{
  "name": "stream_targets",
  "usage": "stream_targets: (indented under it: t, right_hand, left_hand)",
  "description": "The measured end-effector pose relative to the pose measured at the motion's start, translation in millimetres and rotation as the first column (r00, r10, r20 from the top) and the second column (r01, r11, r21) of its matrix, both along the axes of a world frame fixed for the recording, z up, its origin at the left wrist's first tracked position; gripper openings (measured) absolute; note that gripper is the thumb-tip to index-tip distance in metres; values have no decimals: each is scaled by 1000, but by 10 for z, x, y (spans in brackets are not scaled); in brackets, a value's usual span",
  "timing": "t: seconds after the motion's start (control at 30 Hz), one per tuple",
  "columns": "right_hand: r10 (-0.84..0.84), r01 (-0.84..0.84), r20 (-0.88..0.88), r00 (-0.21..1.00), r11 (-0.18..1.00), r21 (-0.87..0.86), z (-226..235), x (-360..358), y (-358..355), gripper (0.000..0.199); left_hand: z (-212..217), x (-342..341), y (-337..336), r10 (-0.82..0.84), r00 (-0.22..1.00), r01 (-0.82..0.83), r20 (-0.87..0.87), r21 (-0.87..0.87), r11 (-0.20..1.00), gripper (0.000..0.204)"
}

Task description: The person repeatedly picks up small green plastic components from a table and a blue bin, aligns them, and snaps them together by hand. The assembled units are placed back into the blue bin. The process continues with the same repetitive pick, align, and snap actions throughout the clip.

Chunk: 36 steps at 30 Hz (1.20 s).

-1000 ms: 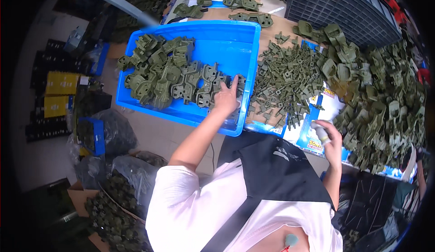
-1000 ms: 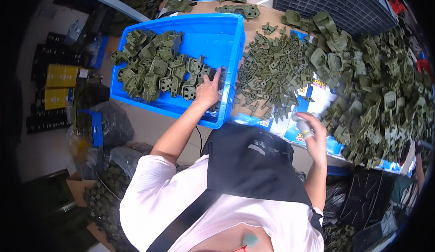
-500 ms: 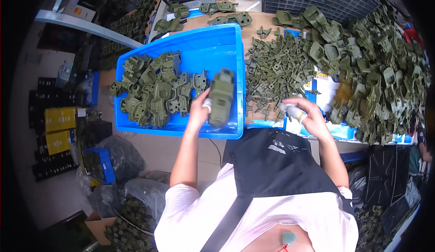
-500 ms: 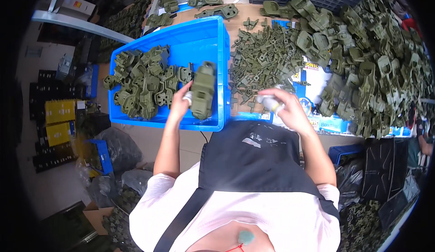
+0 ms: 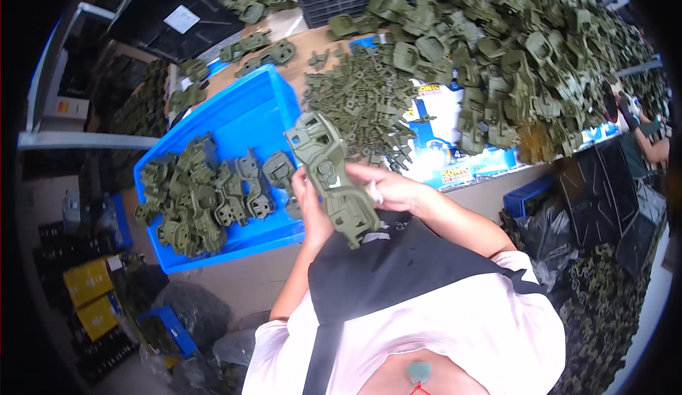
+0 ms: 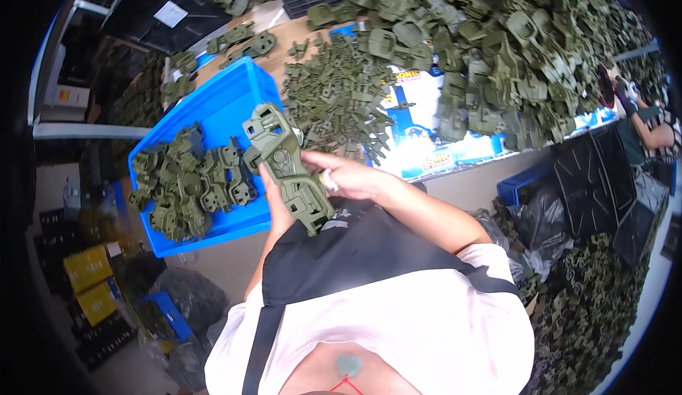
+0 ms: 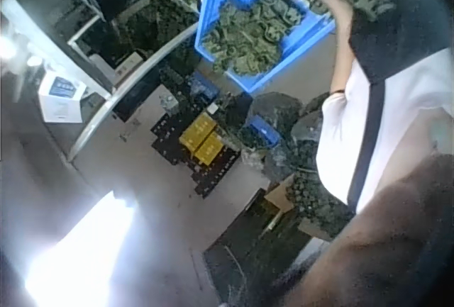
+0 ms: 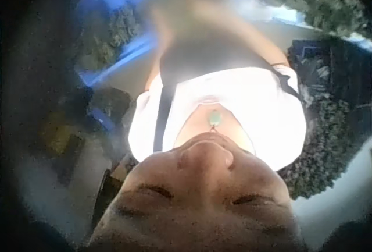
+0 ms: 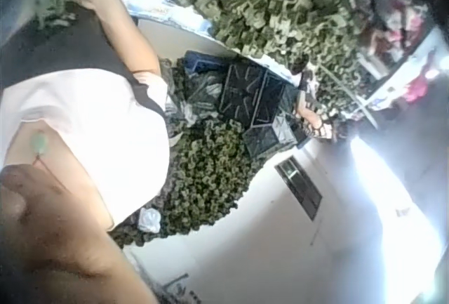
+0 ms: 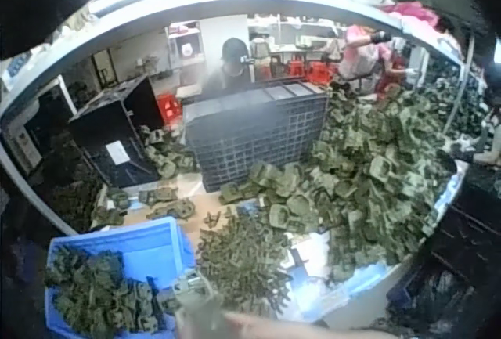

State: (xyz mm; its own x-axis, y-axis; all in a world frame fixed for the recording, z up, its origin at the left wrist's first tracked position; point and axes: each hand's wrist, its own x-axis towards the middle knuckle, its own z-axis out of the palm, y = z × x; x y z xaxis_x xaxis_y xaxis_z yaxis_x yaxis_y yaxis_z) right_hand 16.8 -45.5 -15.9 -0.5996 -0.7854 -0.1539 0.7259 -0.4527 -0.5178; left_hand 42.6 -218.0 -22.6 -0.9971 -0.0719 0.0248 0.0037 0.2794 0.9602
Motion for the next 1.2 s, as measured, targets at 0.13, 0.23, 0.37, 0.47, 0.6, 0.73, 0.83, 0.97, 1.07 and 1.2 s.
stream_targets:
  t: [0.13,0.23,0.37,0.47,0.6,0.73,0.83,0.97,1.07,1.2]
  right_hand:
    - [-289,273,64,955,944,187,179,213,39,70]
    - [-81,596,-636,767,458,660,-66,127,53,68]
    - [235,864,-908,346,298,406,-9,120,27,71]
    - [-297,570,-545,784,691,445,-72,155,114,77]
    - [37,543,-699,714,601,586,-319,69,505,81]
    - [384,473,-506,773,183,862,-675,-133,660,81]
    - [423,747,-723,546,144,649,-1260,-300,726,69]
    - [661,828,-508,552,-360,430,-1363,-633,1414,43]
    - [796,883,-425,431,-274,381,-1721,-588,1666,30]
    - [751,728,-424,507,-110,676,-1205,-169,1424,31]
  left_hand:
    - [127,-2,-265,32,960,-118,279,297,948,59]
    - [424,8,-126,-210,963,152,168,304,941,102]
    - [272,-68,198,-230,971,224,63,95,970,122]
    - [281,-133,219,-295,940,241,171,279,930,116]
    - [114,-81,-128,-346,876,202,335,396,896,91]
    - [-33,-325,-409,-453,761,-192,465,828,528,66]
    - [93,-302,-190,-463,818,-95,341,874,476,59]
    - [10,-384,-202,-524,803,-49,285,907,418,74]
    - [-133,-468,-149,-428,830,-65,358,823,564,76]
    - [-423,-489,-410,-381,814,-90,439,743,663,68]
